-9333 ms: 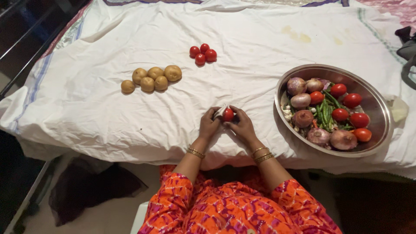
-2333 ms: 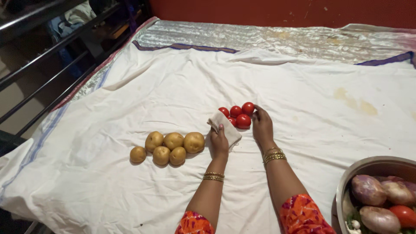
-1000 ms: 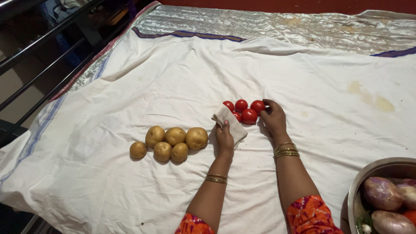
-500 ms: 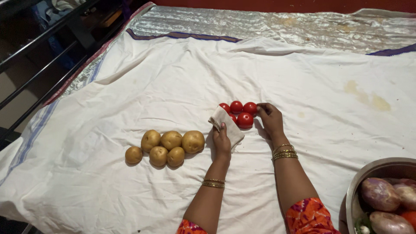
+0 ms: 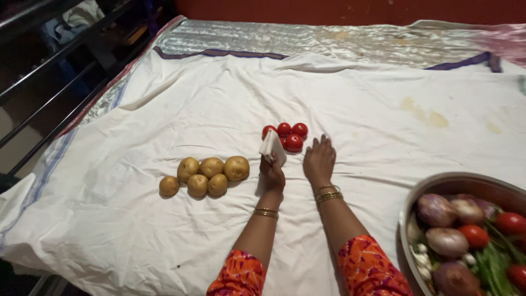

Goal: The person wipes tomatoes one at a time using a white cloth and places them into a large metal bowl containing other vegetables.

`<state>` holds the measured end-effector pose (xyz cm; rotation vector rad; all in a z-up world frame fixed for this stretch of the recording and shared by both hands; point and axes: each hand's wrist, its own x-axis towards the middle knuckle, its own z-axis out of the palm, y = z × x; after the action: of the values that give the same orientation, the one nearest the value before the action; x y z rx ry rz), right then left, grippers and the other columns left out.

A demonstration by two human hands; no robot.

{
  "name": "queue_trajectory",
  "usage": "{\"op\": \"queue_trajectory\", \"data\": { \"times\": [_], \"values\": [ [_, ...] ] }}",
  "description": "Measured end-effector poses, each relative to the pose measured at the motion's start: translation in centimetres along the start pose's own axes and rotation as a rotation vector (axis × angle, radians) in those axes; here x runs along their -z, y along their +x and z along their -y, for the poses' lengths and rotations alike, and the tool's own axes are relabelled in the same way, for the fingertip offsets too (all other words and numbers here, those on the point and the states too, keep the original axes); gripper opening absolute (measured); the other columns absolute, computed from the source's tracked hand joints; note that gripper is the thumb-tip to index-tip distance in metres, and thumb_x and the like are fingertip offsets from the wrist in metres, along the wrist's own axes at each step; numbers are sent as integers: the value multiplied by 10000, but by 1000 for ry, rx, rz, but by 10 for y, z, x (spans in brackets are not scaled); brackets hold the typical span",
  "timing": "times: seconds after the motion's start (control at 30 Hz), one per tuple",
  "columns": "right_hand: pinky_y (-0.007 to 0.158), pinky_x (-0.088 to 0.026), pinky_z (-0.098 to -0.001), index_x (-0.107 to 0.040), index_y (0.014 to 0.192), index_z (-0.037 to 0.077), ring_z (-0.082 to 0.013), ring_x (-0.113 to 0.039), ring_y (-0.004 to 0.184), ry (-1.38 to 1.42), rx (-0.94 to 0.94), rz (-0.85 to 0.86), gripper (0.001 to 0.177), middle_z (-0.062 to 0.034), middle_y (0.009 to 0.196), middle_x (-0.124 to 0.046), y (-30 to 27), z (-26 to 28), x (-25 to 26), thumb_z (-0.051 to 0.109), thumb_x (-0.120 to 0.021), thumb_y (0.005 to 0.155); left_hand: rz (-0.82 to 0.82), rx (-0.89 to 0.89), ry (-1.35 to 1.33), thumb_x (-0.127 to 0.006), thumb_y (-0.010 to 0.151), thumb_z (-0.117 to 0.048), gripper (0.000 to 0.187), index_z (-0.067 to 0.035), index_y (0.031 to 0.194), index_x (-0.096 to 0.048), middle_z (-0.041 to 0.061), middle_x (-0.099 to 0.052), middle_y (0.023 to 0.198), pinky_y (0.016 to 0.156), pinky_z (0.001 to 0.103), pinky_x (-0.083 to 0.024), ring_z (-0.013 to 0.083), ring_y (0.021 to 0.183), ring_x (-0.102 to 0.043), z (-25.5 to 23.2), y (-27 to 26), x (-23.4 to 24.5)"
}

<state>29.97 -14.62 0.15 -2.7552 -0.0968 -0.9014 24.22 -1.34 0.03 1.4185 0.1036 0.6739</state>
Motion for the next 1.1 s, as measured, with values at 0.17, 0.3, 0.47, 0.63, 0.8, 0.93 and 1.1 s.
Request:
{"op": "queue_trajectory", "data": {
  "times": [0.17, 0.3, 0.47, 0.63, 0.8, 0.93, 1.1],
  "values": [
    [1235, -161, -504, -373, 1525, 30, -361, -218, 1526, 52, -120, 343, 708, -209, 1634, -286, -42, 3, 55, 403, -553, 950, 278, -613, 434, -486, 1057, -246, 439, -16, 1429, -522, 247, -596, 1409, 1075, 508, -463, 437, 1289, -568, -32, -37, 3],
    [1204, -124, -550, -207, 1597, 71, -360, -123, 1544, -305, 148, 437, 811, -193, 1668, -153, -88, -7, 75, 438, -497, 934, 649, -453, 541, -516, 911, -125, 453, -113, 1342, -655, 158, -691, 1297, 1047, 467, -499, 360, 1219, -638, -62, -90, 7],
    [1229, -111, -567, -175, 1624, 106, -351, -100, 1572, -170, 119, 458, 804, -183, 1702, -137, -139, -27, 95, 484, -475, 981, 702, -478, 458, -522, 860, -86, 461, -92, 1295, -672, 161, -686, 1324, 1065, 450, -485, 353, 1239, -632, -98, -148, 29],
    [1232, -105, -550, -170, 1631, 137, -339, -84, 1564, -126, 104, 522, 819, -153, 1697, -126, -175, -30, 135, 513, -462, 965, 784, -578, 478, -680, 761, -150, 494, -61, 1247, -683, 172, -689, 1271, 1084, 457, -457, 351, 1253, -617, -115, -180, 52],
    [1265, -127, -534, -312, 1606, 177, -305, -141, 1590, 14, 118, 435, 648, -97, 1701, -220, -220, -29, 188, 452, -424, 1030, 721, -434, 584, -697, 830, -167, 414, -102, 1239, -707, 140, -702, 1265, 1047, 444, -477, 321, 1250, -628, -109, -193, 62],
    [1234, -104, -532, -373, 1560, 97, -337, -148, 1556, 177, 52, 463, 650, -134, 1667, -258, -240, -33, 224, 450, -448, 1019, 672, -366, 576, -633, 823, -112, 438, -115, 1254, -711, 142, -690, 1288, 1021, 434, -498, 330, 1197, -637, -94, -192, 66],
    [969, -528, -381, -711, 1261, 101, -248, -680, 1166, 846, -173, 387, 385, -88, 1510, -571, -231, -77, 243, 229, -660, 902, 607, -291, 604, -607, 878, -116, 265, -57, 1124, -684, 142, -716, 1257, 947, 457, -527, 365, 1116, -663, -71, -187, 65]
  ]
}}
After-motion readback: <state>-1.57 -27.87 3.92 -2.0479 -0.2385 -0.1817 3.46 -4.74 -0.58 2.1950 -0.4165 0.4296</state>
